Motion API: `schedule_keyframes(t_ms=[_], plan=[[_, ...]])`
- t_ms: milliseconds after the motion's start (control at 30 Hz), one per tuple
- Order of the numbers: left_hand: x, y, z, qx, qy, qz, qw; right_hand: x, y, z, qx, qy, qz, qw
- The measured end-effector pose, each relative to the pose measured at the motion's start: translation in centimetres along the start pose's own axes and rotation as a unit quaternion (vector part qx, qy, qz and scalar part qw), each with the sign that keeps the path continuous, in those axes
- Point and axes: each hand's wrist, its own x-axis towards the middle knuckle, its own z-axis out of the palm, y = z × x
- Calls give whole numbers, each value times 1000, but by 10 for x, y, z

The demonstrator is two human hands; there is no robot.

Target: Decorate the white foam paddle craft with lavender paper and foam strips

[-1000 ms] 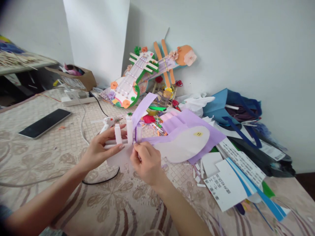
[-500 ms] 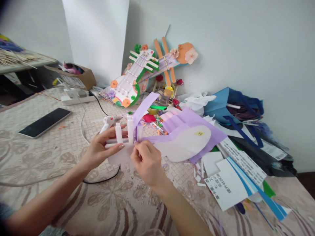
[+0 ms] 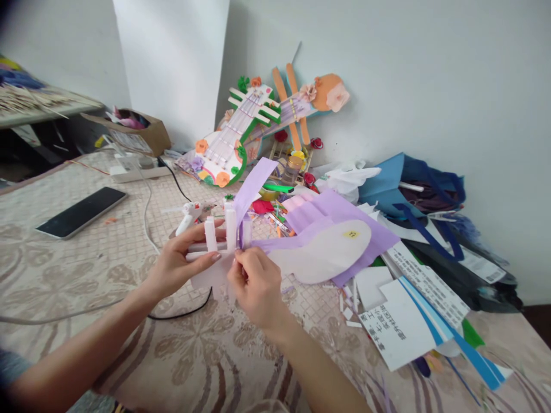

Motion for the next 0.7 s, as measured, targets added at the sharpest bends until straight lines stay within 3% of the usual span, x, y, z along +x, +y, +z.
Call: schedule_keyframes(t_ms=[700], plan=[[0, 0, 0, -4, 10, 11, 1000, 2, 2, -1, 16, -16, 3, 1000]])
